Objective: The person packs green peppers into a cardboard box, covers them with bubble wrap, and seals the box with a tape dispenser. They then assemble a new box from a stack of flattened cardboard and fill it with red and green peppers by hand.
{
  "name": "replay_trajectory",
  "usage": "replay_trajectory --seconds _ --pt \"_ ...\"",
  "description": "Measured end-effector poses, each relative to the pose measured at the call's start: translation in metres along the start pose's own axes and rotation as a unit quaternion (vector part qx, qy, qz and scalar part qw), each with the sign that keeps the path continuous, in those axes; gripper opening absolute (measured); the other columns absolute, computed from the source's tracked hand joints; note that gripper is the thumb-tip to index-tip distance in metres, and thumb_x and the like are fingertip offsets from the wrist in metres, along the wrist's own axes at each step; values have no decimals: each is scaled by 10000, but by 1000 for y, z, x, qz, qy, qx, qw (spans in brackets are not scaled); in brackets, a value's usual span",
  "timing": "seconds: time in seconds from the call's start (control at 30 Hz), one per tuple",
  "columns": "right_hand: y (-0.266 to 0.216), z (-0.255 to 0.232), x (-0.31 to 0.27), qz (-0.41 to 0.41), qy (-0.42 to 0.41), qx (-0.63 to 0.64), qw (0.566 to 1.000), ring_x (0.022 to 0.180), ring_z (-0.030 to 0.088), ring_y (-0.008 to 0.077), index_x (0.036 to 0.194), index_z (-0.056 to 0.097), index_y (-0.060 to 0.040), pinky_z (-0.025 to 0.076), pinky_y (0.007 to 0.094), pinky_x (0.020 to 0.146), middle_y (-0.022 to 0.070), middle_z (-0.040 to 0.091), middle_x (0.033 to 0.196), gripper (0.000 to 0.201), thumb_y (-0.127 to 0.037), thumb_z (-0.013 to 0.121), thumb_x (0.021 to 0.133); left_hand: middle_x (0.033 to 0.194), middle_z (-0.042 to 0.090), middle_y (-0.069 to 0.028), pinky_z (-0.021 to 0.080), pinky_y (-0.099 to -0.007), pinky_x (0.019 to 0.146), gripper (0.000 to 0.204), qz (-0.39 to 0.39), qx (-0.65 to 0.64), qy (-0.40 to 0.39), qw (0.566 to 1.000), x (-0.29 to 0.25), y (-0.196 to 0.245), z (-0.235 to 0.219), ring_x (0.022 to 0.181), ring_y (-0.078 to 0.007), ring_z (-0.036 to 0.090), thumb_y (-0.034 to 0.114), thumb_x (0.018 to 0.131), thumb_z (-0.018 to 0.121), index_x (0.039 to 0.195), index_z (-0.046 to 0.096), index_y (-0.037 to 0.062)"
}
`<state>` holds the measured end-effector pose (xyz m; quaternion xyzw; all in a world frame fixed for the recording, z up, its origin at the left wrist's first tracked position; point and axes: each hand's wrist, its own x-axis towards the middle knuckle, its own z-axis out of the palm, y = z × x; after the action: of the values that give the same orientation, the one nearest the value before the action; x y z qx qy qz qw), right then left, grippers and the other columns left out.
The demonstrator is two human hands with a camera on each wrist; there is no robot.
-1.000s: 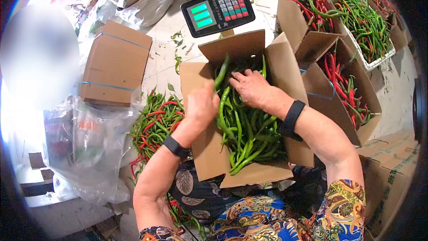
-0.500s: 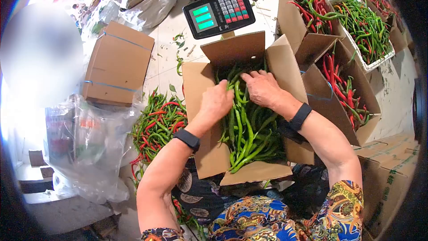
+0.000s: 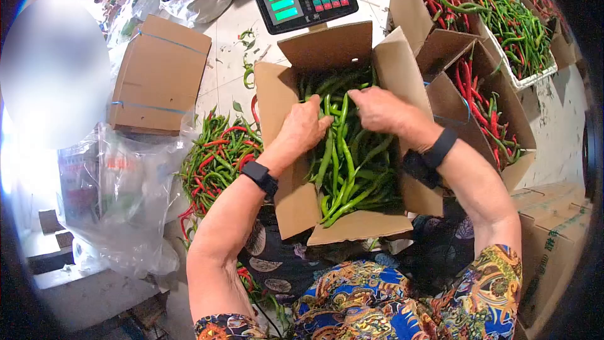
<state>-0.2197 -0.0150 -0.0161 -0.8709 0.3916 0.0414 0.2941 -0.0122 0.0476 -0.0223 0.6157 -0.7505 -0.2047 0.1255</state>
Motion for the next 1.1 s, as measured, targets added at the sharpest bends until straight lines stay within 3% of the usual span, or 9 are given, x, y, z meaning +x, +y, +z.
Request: replay_trajectory --seconds 0.13,0.2,0.37,0.63,0.77,0.8,0.9,1.0,1.1 --pt "21 -47 -23 -47 94 40 994 970 641 414 1080 634 22 514 467 854 249 671 988 310 -174 586 844 960 634 -247 515 -494 779 536 -74 86 -12 993 -5 49 -45 900 -434 617 311 865 688 1238 510 -31" --pt "14 -71 -42 -27 148 109 983 965 649 399 1090 655 25 518 447 846 254 674 983 349 -224 620 848 1168 579 -199 470 -464 913 598 89 78 102 988 -5 54 -42 1095 -370 552 400 877 668 1298 508 7" --pt "-2 -98 -80 48 95 336 936 846 659 166 1226 604 44 551 323 698 125 695 1013 417 -238 600 919 1518 308 -202 310 -595 1063 797 101 185 -73 975 -19 79 13 1359 -441 329 551 883 586 1498 313 125" --pt "27 -160 -214 28 209 467 859 824 648 79 1217 618 -47 518 207 665 35 700 1033 371 -319 589 966 1580 237 -169 195 -632 1127 805 98 192 -100 971 -24 87 28 1427 -463 220 567 893 572 1531 284 168" --pt "54 -190 -318 -64 219 606 762 830 671 136 1177 597 39 554 215 649 106 698 1014 277 -161 565 988 1482 400 -196 303 -469 1131 589 116 95 -39 988 -30 115 -6 1363 -385 363 326 914 631 1413 453 67" --pt "40 -175 -344 -48 259 639 723 828 673 136 1187 586 44 557 214 645 114 699 1011 290 -166 566 988 1414 475 -220 324 -434 1123 531 99 6 -61 993 -42 122 -11 1321 -376 426 278 927 613 1384 482 40" --pt "40 -161 -401 -7 307 533 789 845 686 189 1221 560 47 555 191 637 153 682 1085 336 -202 564 996 1228 639 -208 469 -367 975 443 35 -171 -156 972 -57 144 -35 1136 -284 615 230 947 592 1321 544 -1" --pt "31 -93 -439 172 339 464 800 773 633 66 1206 629 -62 494 171 608 27 701 987 327 -294 553 989 1166 672 -190 492 -348 930 432 51 -150 -203 966 -74 171 -44 1081 -244 640 227 950 592 1313 554 -4" --pt "83 23 -459 346 298 464 759 887 649 192 1217 614 -27 545 344 734 101 679 1054 461 -336 658 878 1142 680 -184 493 -353 928 432 71 -193 -216 954 -90 188 -43 1063 -241 646 217 946 598 1314 552 -3"
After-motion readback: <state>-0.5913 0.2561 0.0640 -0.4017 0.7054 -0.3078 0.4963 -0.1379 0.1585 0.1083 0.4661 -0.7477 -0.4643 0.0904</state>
